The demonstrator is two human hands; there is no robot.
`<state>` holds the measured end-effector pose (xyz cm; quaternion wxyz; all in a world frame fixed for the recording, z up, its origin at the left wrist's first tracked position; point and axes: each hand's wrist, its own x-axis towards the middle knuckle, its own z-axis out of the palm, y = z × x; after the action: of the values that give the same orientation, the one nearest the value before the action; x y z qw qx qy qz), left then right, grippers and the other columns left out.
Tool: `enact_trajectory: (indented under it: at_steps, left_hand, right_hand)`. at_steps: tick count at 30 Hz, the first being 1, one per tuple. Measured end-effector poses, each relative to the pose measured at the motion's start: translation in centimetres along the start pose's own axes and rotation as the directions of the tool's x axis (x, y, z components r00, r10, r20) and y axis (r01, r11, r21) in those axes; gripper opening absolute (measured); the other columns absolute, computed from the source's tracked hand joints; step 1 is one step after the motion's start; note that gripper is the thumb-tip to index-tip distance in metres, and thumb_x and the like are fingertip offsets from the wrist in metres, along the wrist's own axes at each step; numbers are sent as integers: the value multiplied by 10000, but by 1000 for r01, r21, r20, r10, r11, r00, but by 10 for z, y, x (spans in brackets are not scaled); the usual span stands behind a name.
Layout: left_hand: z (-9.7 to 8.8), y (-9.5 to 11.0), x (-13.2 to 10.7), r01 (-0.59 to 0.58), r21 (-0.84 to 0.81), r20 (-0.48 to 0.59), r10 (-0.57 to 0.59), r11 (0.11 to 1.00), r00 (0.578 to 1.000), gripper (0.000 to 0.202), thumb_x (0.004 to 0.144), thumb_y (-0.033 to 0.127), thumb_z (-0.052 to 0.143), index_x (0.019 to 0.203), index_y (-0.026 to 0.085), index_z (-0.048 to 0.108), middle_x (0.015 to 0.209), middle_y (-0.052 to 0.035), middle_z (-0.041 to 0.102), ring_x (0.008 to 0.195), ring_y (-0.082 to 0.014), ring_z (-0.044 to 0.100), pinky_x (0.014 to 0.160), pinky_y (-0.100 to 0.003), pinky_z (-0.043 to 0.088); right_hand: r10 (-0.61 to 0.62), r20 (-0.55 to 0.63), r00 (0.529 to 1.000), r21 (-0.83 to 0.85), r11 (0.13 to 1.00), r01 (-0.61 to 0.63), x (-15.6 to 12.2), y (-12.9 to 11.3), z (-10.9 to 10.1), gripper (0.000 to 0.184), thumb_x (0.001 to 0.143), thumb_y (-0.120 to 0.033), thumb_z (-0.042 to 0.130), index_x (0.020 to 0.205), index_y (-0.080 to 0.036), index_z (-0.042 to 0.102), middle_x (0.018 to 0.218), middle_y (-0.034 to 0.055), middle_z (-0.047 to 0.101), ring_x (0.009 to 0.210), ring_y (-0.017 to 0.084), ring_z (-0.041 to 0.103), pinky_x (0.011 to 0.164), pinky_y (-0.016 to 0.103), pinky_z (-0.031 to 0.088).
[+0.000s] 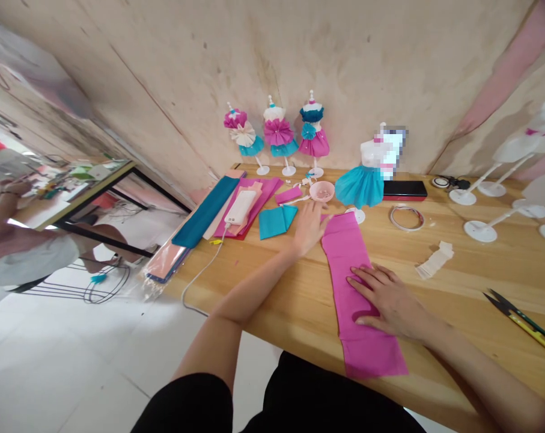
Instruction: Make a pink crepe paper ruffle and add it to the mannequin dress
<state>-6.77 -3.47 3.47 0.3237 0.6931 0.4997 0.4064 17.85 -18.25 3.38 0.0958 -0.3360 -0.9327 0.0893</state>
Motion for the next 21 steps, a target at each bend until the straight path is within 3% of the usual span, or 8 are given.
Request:
enact_trajectory:
  at_steps: [1,3,5,12,15,16,19,21]
  left_hand:
    - [3,6,-20,-114,83,135,102,990,986,319,869,413,556,1123,226,604,1262,-106,577,1276,-281,445,1132,-426,246]
    - [9,15,-60,-357,139,452,262,924,853,436,854,486,556,1240,283,565,1360,-75,533,1321,-261,421,1168,-398,194]
    - [8,16,-90,-457,178,568,288,871,771,645,839,517,563,1423,318,375,1494,-56,396,1409,-262,311,1202,-431,46]
    - [-39,-8,-85,-407,319,511,206,856,834,613,905,383,471,1480,287,283,1547,-77,287,1453,-272,216,1169,-500,-114]
    - [-39,1,-86,-401,328,456,229,855,860,635,904,400,476,1486,238,281,1556,-100,263,1466,-285,162,1183,-496,-69]
    - [-35,6,-90,-443,292,484,269,848,833,647,897,418,493,1484,242,286,1554,-96,271,1465,-278,170,1194,-478,-35]
    - [-22,16,-106,-628,126,683,392,768,616,642,868,469,542,1454,295,344,1496,-76,394,1401,-251,333,1208,-435,43]
    - [-22,15,-112,-663,129,715,394,737,577,566,864,487,546,1390,301,448,1418,-88,491,1325,-248,436,1206,-443,74]
  right_hand:
    - [-1,-2,1000,0,1000,1,0,0,0,782,824,-656,507,1455,-211,385,1468,156,419,1354,360,342,1087,571,249]
    - [3,7,1000,-3,1000,-3,0,0,1,788,825,-661,501,1459,-210,375,1463,156,425,1356,360,339,1091,573,240]
    - [10,27,1000,-5,1000,-10,0,-1,2,788,836,-658,484,1468,-205,357,1473,158,411,1365,355,327,1099,572,224]
    - [47,61,997,4,999,-48,0,-1,8,801,843,-665,461,1499,-242,280,1534,131,315,1379,351,309,1108,584,193]
    - [48,77,996,-11,999,-47,1,-1,9,818,838,-678,452,1503,-237,267,1541,136,298,1381,354,305,1108,586,195]
    - [47,80,996,-15,999,-46,1,-1,10,829,836,-682,451,1505,-230,261,1541,141,295,1383,355,300,1109,586,192]
    - [49,87,995,-17,999,-47,1,-2,10,865,832,-687,451,1516,-208,226,1544,154,282,1394,355,281,1115,584,179]
    - [52,90,995,-16,999,-51,1,-3,10,871,833,-685,451,1522,-216,200,1551,144,270,1399,351,274,1118,583,175]
